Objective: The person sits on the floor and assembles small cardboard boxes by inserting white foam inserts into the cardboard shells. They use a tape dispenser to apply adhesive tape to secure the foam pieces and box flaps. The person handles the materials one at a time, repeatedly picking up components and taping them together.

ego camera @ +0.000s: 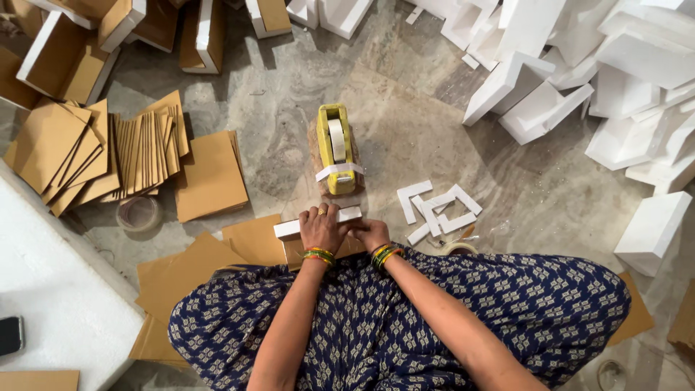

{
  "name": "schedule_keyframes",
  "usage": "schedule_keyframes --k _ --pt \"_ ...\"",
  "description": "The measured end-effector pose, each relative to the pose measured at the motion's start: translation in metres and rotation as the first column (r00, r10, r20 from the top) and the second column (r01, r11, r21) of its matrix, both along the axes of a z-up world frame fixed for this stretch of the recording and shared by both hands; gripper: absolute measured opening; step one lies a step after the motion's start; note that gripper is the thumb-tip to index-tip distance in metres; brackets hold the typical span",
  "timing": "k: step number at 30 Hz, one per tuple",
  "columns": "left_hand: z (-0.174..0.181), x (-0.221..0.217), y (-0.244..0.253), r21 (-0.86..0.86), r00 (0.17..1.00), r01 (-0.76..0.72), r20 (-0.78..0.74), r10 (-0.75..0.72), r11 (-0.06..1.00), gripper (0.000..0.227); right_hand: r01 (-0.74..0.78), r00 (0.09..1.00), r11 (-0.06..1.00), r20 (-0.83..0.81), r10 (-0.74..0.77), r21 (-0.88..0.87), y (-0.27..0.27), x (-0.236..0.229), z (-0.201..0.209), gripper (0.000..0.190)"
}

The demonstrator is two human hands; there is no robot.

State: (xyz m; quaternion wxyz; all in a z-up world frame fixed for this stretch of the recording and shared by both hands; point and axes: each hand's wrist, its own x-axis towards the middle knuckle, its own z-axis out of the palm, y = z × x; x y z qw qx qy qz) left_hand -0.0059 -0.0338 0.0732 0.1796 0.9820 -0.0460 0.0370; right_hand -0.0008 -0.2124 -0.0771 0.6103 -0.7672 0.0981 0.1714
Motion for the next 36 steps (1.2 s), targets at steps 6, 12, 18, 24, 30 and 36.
schedule_keyframes --k 6,12,18,24,30,36 --pt "-0.014 0.001 -0.002 0.063 0.998 0.004 0.065 -0.008 0.998 0.057 0.373 0.872 0.919 -0.384 -0.303 0.123 -0.021 0.002 0.020 0.058" --pt "-0.016 -0.001 -0.007 0.066 1.000 -0.006 0.003 0.006 0.998 0.062 0.077 0.935 0.997 0.348 -0.067 -0.016 -0.010 0.043 0.036 0.050" --pt "-0.017 0.012 -0.002 0.095 0.999 0.020 0.041 -0.024 0.995 0.058 -0.152 0.982 0.973 -0.142 0.128 -0.175 -0.001 0.103 0.022 0.037" --pt "-0.020 0.004 -0.004 0.079 0.999 0.029 0.025 -0.031 0.996 0.058 -0.281 0.840 0.938 -0.525 0.138 -0.203 -0.012 0.120 0.004 0.043" --pt "-0.019 0.004 -0.004 0.060 1.000 0.022 0.019 -0.023 0.998 0.057 -0.007 0.903 0.979 -0.421 -0.080 -0.202 -0.003 0.097 -0.002 0.023" --pt "-0.016 0.007 -0.008 -0.026 0.999 0.017 0.035 -0.016 1.000 0.058 -0.248 0.646 0.889 0.619 0.447 -0.384 -0.022 0.044 0.039 0.067"
